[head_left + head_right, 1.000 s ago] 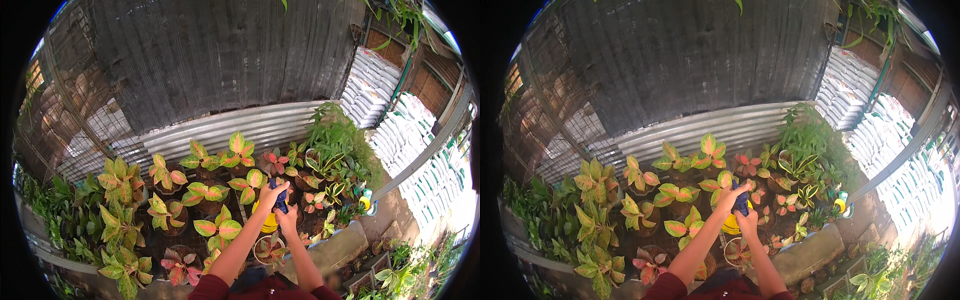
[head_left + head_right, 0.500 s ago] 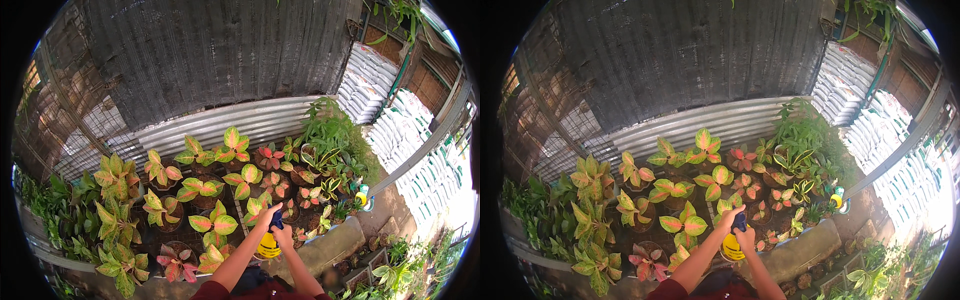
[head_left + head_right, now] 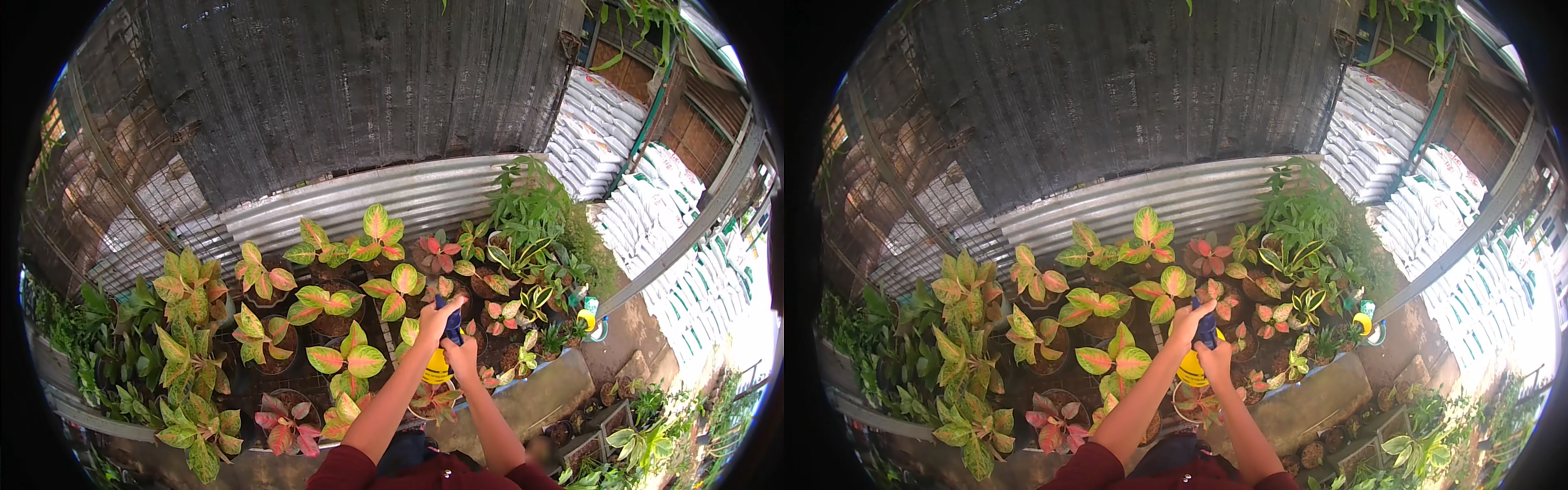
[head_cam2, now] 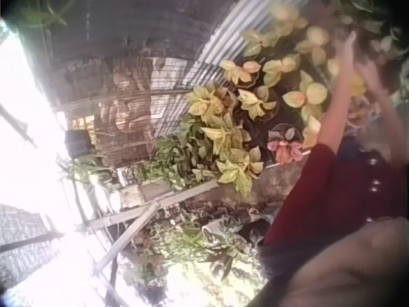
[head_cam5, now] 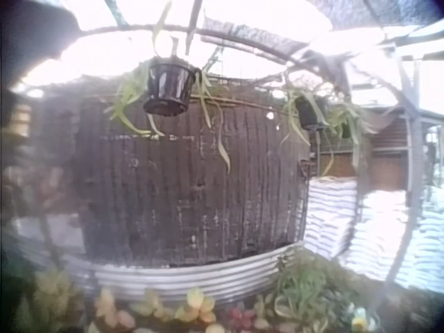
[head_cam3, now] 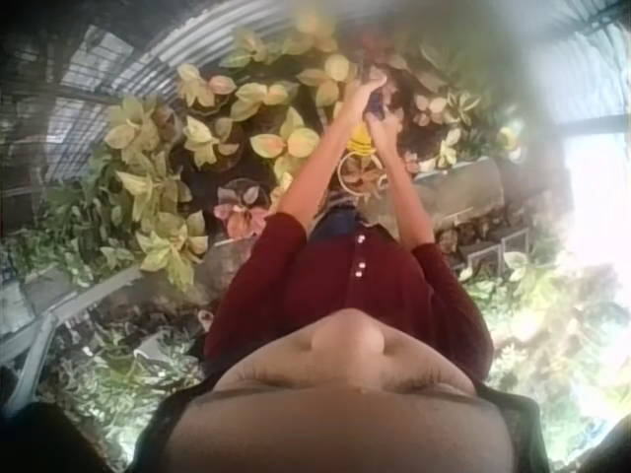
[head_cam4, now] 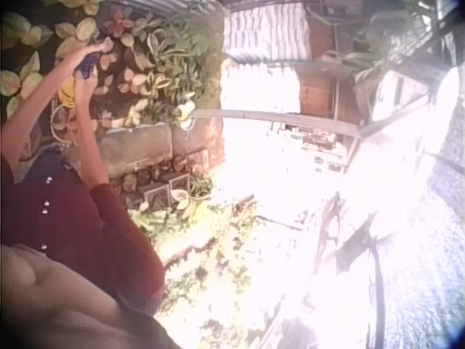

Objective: The person uses a yellow handheld pressure sprayer to mist water or solution onto rows of potted plants in a covered nursery area. They move along the aisle, spraying foliage on both sides of the walkway, then continue to the next section of plants.

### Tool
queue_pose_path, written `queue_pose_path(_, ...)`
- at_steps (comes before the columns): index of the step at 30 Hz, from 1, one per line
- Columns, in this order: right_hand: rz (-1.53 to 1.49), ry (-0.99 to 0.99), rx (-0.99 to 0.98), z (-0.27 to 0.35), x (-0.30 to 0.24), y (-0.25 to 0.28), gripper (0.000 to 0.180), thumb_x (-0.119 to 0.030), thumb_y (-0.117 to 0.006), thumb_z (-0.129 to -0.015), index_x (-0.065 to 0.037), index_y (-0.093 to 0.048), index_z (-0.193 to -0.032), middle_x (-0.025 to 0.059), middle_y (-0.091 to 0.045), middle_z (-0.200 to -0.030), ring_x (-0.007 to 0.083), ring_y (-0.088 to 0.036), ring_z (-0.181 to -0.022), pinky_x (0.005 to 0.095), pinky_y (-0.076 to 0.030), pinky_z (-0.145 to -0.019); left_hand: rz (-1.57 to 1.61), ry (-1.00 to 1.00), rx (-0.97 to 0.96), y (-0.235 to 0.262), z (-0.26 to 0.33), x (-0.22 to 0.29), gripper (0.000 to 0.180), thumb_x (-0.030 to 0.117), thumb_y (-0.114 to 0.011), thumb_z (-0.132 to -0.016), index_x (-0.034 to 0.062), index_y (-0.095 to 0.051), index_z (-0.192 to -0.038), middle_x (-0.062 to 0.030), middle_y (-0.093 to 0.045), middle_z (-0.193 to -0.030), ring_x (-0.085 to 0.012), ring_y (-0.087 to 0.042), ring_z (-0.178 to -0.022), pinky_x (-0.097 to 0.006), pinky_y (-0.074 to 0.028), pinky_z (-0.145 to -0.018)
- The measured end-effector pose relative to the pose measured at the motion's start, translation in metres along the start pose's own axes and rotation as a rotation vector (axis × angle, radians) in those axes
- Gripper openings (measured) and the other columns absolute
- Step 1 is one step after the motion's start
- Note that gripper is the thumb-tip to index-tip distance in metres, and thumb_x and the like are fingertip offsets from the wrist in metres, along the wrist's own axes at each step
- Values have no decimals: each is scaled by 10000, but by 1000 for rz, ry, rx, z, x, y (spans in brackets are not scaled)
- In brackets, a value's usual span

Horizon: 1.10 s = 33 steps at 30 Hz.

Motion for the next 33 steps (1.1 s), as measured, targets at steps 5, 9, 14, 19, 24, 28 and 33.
queue_pose_path(5, 130, -151, -7, 28, 52, 10, 193, -54, -579, -718, -43, -453, -572, 1, -450, -494, 79, -376, -374, 253, -278, -370, -40, 238, 117, 41, 7, -85, 413, 380, -757, -704, 4, -592, -656, -55, -586, -625, -145, -559, -497, -274, -445, -506)
queue_pose_path(9, 160, -221, -28, 40, 90, 22, 178, -114, -633, -681, 7, -541, -589, 42, -509, -500, 120, -464, -409, 282, -342, -411, -602, -161, 283, 52, 20, -102, 560, 467, -691, -739, -68, -592, -874, -146, -627, -859, -224, -593, -871, -350, -459, -743)
queue_pose_path(14, 323, -66, -60, 36, 92, 24, 271, -213, -672, -686, 47, -597, -673, 76, -549, -535, 161, -526, -469, 320, -407, -497, -1098, -569, 132, 6, 50, -42, 313, 360, -650, -794, 51, -615, -768, -99, -595, -774, -268, -586, -771, -386, -458, -667)
queue_pose_path(19, 266, 68, -75, 36, 23, -8, 248, -176, -647, -704, 65, -588, -717, 61, -544, -545, 118, -492, -490, 302, -387, -499, -930, -1105, 173, -16, 53, 42, 224, 212, -672, -794, 39, -573, -694, -55, -585, -663, -187, -547, -501, -311, -429, -465)
queue_pose_path(24, 107, 118, -83, 15, -6, -4, 157, -104, -606, -715, 41, -545, -714, 29, -513, -543, 80, -439, -445, 274, -337, -434, -760, -1377, 113, -79, 84, 160, 195, 170, -681, -787, 64, -550, -690, -47, -564, -606, -200, -541, -459, -293, -414, -415)
queue_pose_path(28, 26, 139, -53, 29, -14, -10, 165, -49, -595, -736, -43, -474, -624, -9, -450, -517, 67, -400, -405, 242, -285, -395, -812, -1198, 74, -96, 105, 199, 225, 229, -659, -804, 53, -559, -706, -67, -533, -550, -216, -536, -464, -311, -408, -432)
queue_pose_path(33, 56, 26, 30, 49, 37, 21, 136, -53, -608, -709, -29, -503, -625, -10, -460, -514, 67, -415, -411, 239, -297, -397, -1102, -860, -56, -90, 64, 137, 320, 335, -532, -865, 60, -620, -726, -104, -564, -557, -281, -567, -531, -388, -422, -511)
Point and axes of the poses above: each hand's wrist, its own z-axis away from the middle knuckle, its own y-axis out of the back of the hand, x = y × z, the point moved 4 cm from there along -z, towards the middle knuckle
